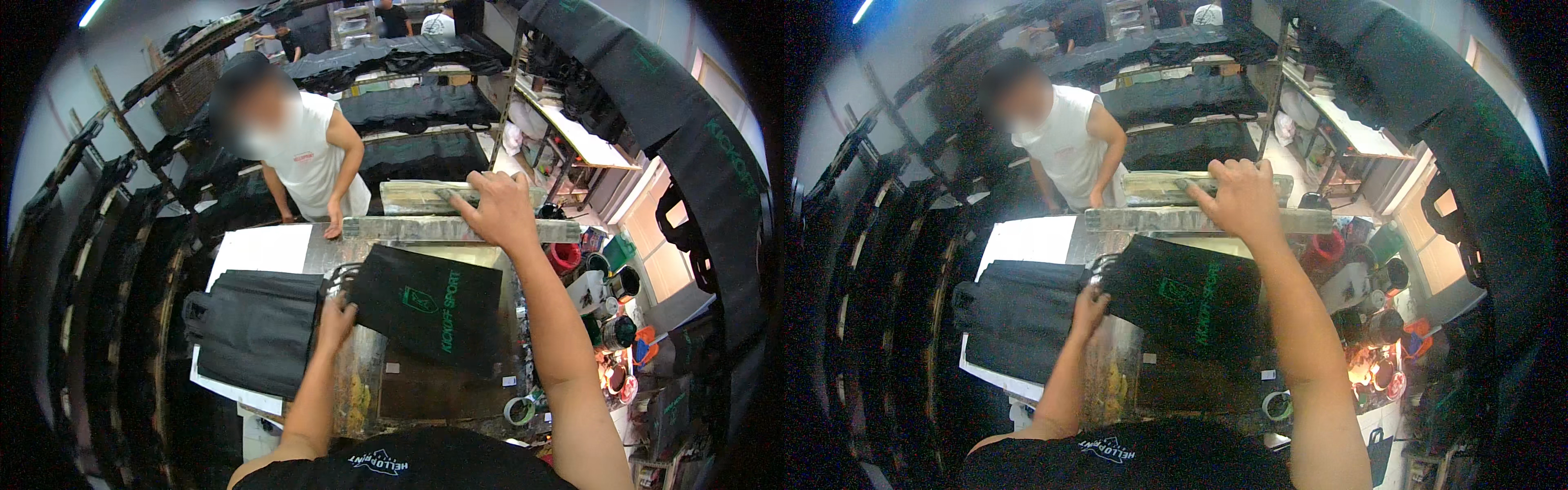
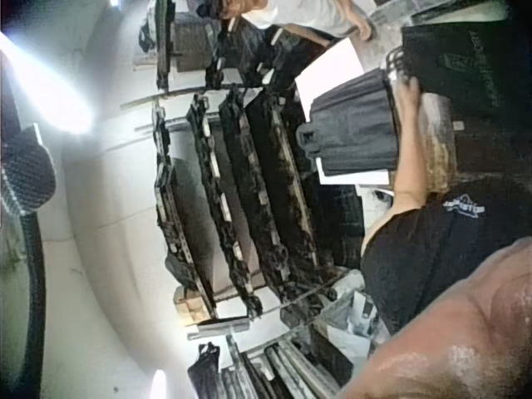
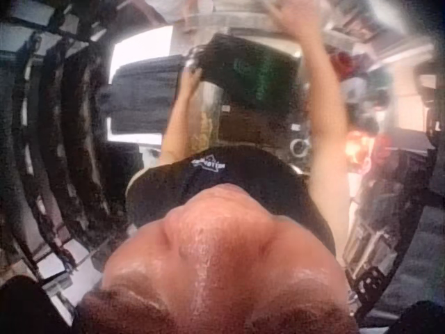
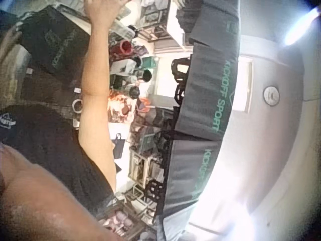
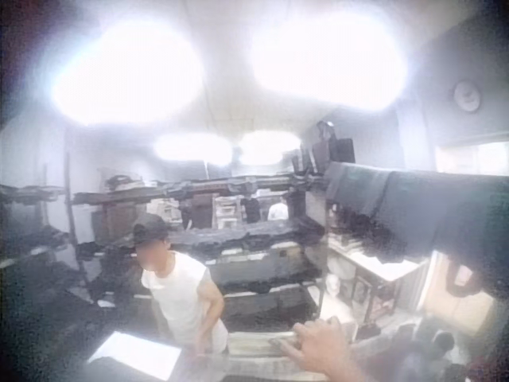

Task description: The person is screen-printing logos onto black tote bags by placing a bag on the work surface, lowering a screen frame over it, and using a squeegee to spread green ink across the design.

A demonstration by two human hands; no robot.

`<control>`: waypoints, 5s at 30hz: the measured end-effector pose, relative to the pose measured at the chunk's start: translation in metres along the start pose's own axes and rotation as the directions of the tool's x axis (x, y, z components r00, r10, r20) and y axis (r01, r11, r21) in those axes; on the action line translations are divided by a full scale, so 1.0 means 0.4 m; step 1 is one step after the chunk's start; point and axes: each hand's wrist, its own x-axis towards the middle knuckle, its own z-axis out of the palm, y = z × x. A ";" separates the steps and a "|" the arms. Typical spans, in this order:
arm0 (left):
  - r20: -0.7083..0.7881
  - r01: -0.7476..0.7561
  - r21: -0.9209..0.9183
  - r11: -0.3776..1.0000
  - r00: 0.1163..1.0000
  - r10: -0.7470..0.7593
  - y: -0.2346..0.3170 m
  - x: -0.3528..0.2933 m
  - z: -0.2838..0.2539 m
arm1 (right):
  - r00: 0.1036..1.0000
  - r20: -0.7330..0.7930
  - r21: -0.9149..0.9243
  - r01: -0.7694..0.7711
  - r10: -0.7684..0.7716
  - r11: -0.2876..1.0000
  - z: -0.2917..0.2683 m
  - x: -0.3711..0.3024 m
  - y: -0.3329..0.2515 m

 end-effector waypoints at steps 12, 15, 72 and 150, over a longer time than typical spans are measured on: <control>-0.658 0.473 0.324 0.819 0.735 -0.165 -0.355 0.033 -0.494 | 1.000 -0.025 0.002 0.005 -0.005 1.000 0.010 -0.023 -0.024; -0.494 0.328 0.400 0.856 0.864 -0.100 -0.409 -0.151 -0.434 | 1.000 -0.010 -0.042 0.014 -0.015 0.999 -0.007 -0.057 -0.016; 0.735 -0.635 0.382 0.671 0.649 0.195 -0.055 -0.245 0.402 | 0.999 -0.009 -0.126 0.042 -0.044 0.991 0.037 -0.023 0.011; 0.587 0.814 -0.577 0.063 0.467 -0.662 -0.029 -0.383 0.200 | 0.801 0.588 0.019 0.122 -0.109 0.992 0.871 -0.120 0.281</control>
